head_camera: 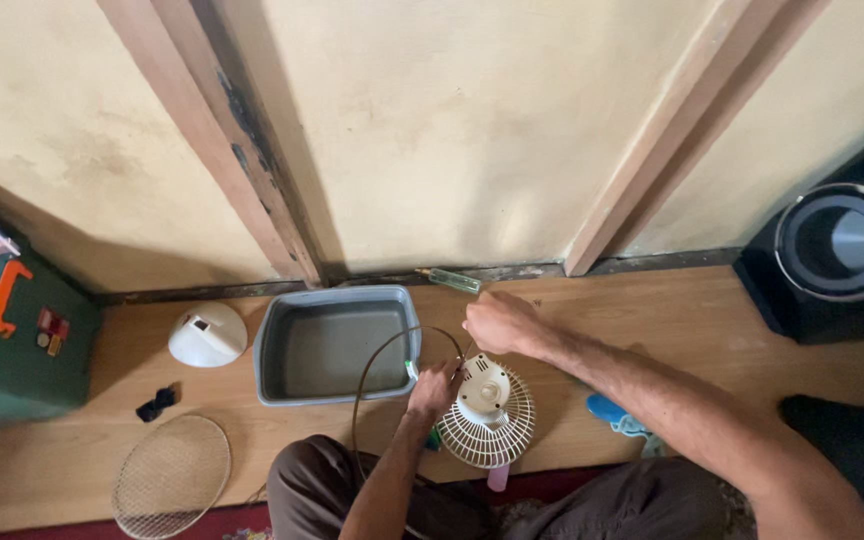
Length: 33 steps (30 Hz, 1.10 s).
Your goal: The person assembles a small table fan by hand. They insert the fan blade into the motor housing, attach the base, and secure the front grille, completing the assembly.
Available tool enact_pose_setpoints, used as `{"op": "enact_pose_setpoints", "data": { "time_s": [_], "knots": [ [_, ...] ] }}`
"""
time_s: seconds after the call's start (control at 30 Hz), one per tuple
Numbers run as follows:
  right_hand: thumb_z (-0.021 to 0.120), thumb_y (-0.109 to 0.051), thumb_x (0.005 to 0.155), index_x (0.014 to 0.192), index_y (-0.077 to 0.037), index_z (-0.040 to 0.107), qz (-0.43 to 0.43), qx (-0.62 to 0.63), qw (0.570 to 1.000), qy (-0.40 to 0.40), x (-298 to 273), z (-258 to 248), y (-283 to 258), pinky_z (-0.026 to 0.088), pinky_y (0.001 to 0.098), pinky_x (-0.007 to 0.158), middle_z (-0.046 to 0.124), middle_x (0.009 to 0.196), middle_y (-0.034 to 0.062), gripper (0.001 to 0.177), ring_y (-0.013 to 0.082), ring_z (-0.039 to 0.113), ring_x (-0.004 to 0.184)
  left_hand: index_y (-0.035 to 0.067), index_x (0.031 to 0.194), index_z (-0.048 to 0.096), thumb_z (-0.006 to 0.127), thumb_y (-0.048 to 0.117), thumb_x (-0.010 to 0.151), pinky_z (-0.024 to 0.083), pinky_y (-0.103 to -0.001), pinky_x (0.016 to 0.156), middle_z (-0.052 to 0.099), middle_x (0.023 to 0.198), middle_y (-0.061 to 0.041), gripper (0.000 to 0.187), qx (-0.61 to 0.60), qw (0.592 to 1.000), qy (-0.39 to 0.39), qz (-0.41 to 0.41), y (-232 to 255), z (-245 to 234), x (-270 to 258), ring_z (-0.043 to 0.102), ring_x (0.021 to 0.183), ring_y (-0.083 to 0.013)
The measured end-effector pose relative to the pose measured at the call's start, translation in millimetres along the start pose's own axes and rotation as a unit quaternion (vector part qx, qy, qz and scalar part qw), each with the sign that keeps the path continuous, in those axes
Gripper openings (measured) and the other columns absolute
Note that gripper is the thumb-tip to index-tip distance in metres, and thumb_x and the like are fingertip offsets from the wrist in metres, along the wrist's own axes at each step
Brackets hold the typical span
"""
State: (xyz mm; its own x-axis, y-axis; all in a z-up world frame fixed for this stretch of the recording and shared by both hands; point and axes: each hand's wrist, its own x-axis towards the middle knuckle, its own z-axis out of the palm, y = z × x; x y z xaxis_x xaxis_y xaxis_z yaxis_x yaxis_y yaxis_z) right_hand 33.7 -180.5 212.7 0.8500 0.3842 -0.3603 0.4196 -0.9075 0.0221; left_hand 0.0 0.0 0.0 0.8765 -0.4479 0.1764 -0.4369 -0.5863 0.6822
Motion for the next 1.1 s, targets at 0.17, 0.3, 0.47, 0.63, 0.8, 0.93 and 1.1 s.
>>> {"op": "enact_pose_setpoints", "data": {
  "time_s": [0.17, 0.3, 0.47, 0.63, 0.8, 0.93, 1.1],
  "knots": [
    [0.052, -0.021, 0.107, 0.109, 0.001, 0.071, -0.042, -0.033, 0.999, -0.004, -31.1, -34.7, -15.6, 0.055, 0.0337, 0.044, 0.070, 0.076, 0.0127, 0.030, 0.0204, 0.064, 0.056, 0.011, 0.108, 0.067, 0.065, 0.030, 0.099, 0.056, -0.055, 0.068, 0.074, 0.089, -0.020, 0.022, -0.009, 0.998, 0.069, 0.001, 13.1, -0.5, 1.8, 0.070, 0.078, -0.0452],
    [0.062, -0.007, 0.071, 0.101, -0.004, 0.072, -0.230, -0.159, 0.933, 0.228, -20.9, -22.9, -12.0, 0.054, 0.0336, 0.044, 0.068, 0.090, 0.0200, 0.032, 0.0230, 0.067, 0.068, 0.012, 0.105, 0.072, 0.065, 0.028, 0.097, 0.055, -0.056, 0.066, 0.073, 0.087, -0.021, 0.019, -0.024, 0.997, 0.068, 0.023, 0.6, 3.6, 6.2, 0.068, 0.077, -0.0465],
    [0.064, -0.020, 0.096, 0.092, 0.002, 0.069, -0.384, -0.269, 0.880, 0.075, 17.0, -18.4, -10.9, 0.054, 0.0315, 0.040, 0.068, 0.096, 0.0178, 0.023, 0.0226, 0.066, 0.071, 0.009, 0.101, 0.073, 0.066, 0.029, 0.098, 0.055, -0.055, 0.068, 0.073, 0.088, -0.021, 0.021, -0.029, 0.998, 0.044, 0.014, -4.4, -1.1, 7.0, 0.069, 0.081, -0.0451],
    [0.064, -0.005, 0.094, 0.083, 0.001, 0.072, -0.292, -0.177, 0.940, 0.013, 14.4, -22.7, -10.7, 0.050, 0.0296, 0.045, 0.069, 0.078, 0.0146, 0.015, 0.0182, 0.063, 0.057, 0.009, 0.102, 0.074, 0.066, 0.024, 0.097, 0.056, -0.052, 0.070, 0.074, 0.093, -0.020, 0.018, -0.078, 0.994, 0.059, 0.046, -0.6, -7.2, 0.9, 0.070, 0.084, -0.0432],
    [0.062, -0.009, 0.096, 0.084, 0.000, 0.073, -0.140, 0.029, 0.988, -0.060, -10.8, -39.7, -12.0, 0.052, 0.0349, 0.038, 0.067, 0.064, 0.0107, 0.019, 0.0206, 0.066, 0.052, 0.007, 0.104, 0.073, 0.066, 0.021, 0.097, 0.057, -0.050, 0.076, 0.074, 0.098, -0.020, 0.018, -0.072, 0.992, 0.056, 0.083, -4.4, -6.9, 1.8, 0.071, 0.088, -0.0416],
    [0.068, -0.017, 0.095, 0.084, 0.001, 0.075, -0.048, 0.055, 0.997, -0.032, -15.5, -53.7, -23.6, 0.051, 0.0359, 0.041, 0.070, 0.067, 0.0142, 0.023, 0.0223, 0.066, 0.054, 0.007, 0.105, 0.074, 0.066, 0.023, 0.096, 0.056, -0.051, 0.077, 0.074, 0.099, -0.020, 0.020, -0.066, 0.996, 0.036, 0.046, 2.7, -12.8, 2.7, 0.070, 0.090, -0.0427],
    [0.067, -0.012, 0.094, 0.087, 0.004, 0.074, 0.050, 0.116, 0.992, 0.001, -10.8, -45.4, -28.1, 0.056, 0.0351, 0.041, 0.072, 0.071, 0.0144, 0.019, 0.0217, 0.071, 0.056, 0.009, 0.113, 0.072, 0.064, 0.029, 0.100, 0.056, -0.053, 0.076, 0.073, 0.097, -0.021, 0.025, -0.024, 1.000, -0.009, -0.011, 36.7, -40.1, -0.9, 0.069, 0.086, -0.0434]
  ]
}}
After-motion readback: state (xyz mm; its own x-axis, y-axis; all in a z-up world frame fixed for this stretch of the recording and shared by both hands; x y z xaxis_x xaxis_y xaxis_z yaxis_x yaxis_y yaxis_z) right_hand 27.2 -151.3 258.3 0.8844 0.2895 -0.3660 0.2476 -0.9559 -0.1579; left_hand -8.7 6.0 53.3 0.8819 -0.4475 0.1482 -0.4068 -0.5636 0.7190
